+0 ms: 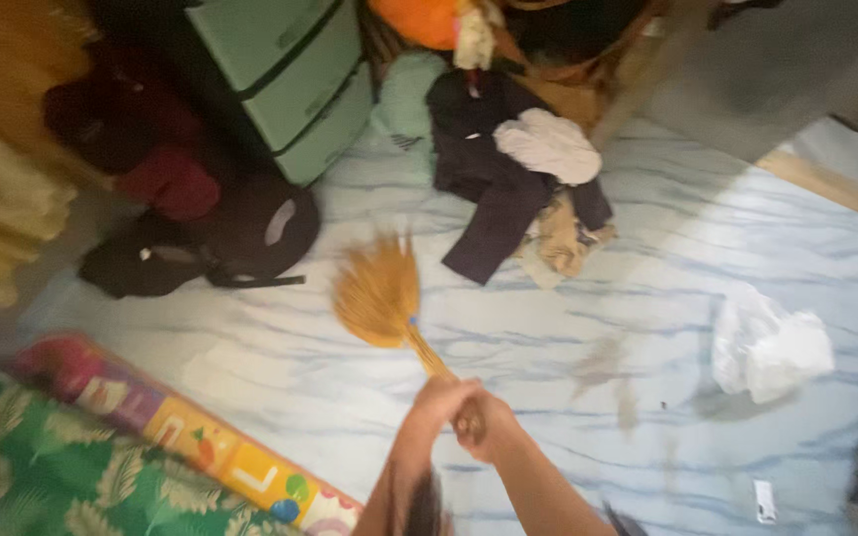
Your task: The person sweeps the floor with a broom, moving debris out from under a desk and a chair, and then across the room toward a doorway.
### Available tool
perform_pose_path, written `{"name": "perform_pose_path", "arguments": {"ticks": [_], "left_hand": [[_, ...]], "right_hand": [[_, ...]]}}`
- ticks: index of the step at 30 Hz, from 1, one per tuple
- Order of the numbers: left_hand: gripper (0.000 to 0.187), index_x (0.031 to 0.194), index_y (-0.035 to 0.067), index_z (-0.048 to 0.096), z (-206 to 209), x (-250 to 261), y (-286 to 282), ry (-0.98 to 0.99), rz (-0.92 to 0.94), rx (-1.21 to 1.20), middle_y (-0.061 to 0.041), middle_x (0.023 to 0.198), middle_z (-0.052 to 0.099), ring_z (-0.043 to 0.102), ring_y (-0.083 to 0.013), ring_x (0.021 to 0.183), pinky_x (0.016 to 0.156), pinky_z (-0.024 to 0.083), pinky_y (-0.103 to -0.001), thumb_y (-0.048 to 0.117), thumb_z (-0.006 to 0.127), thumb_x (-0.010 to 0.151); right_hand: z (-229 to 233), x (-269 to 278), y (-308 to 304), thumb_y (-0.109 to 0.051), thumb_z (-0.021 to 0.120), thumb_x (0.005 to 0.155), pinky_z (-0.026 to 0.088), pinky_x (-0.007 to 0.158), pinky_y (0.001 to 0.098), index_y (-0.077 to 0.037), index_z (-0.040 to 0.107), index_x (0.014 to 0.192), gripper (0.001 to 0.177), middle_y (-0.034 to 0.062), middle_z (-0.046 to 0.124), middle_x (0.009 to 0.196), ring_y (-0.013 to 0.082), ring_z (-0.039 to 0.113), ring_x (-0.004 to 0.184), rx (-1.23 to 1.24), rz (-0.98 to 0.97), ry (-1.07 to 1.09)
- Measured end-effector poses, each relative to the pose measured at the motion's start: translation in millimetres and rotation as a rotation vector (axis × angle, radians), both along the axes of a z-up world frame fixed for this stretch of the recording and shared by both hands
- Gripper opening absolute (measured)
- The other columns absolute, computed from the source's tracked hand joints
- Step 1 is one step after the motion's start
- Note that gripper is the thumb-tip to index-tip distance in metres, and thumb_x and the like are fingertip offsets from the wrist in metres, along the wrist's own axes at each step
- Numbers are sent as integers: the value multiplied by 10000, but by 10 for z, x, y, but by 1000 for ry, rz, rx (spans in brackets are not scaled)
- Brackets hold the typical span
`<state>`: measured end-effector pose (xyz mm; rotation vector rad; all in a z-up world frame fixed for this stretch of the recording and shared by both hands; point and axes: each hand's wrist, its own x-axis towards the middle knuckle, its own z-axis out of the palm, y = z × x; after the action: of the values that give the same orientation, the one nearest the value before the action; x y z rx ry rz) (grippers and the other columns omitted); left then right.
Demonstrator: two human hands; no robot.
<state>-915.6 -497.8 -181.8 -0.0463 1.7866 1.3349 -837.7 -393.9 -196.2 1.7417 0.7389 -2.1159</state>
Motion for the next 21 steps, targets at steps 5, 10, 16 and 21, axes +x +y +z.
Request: {"name": "perform_pose_path", "arguments": {"ticks": [5,10,16,21], "left_hand": [[508,742,3,763,441,796,534,29,-276,-115,-123,723,758,745,-211,668,666,591,-332,506,823,700],[537,782,11,766,904,1308,961,111,-461,-90,-139,752,748,724,-197,700,692,567,-318,545,811,748],[523,811,-38,739,2024,1383,922,-111,-620,72,-115,727,715,700,-210,680,648,566,-309,470,851,757],[394,948,12,776,3123,1092,322,-29,-585,293,-91,823,747,711,-159,786,732,544,-275,377,810,804]], "right_hand": [[-89,1197,449,-255,626,944,450,446,297,-142,559,858,156,17,568,679,167,544,545,-43,-207,229],[172,2038,981,-321,581,934,403,401,270,-63,619,912,262,31,584,656,145,505,495,-71,-240,262],[542,2429,1048,-319,616,907,442,494,277,-57,581,1079,315,58,616,783,152,550,598,45,-239,278],[862,2194,729,-316,646,885,474,572,283,-52,550,1219,436,80,643,889,159,587,684,87,-202,398]]}}
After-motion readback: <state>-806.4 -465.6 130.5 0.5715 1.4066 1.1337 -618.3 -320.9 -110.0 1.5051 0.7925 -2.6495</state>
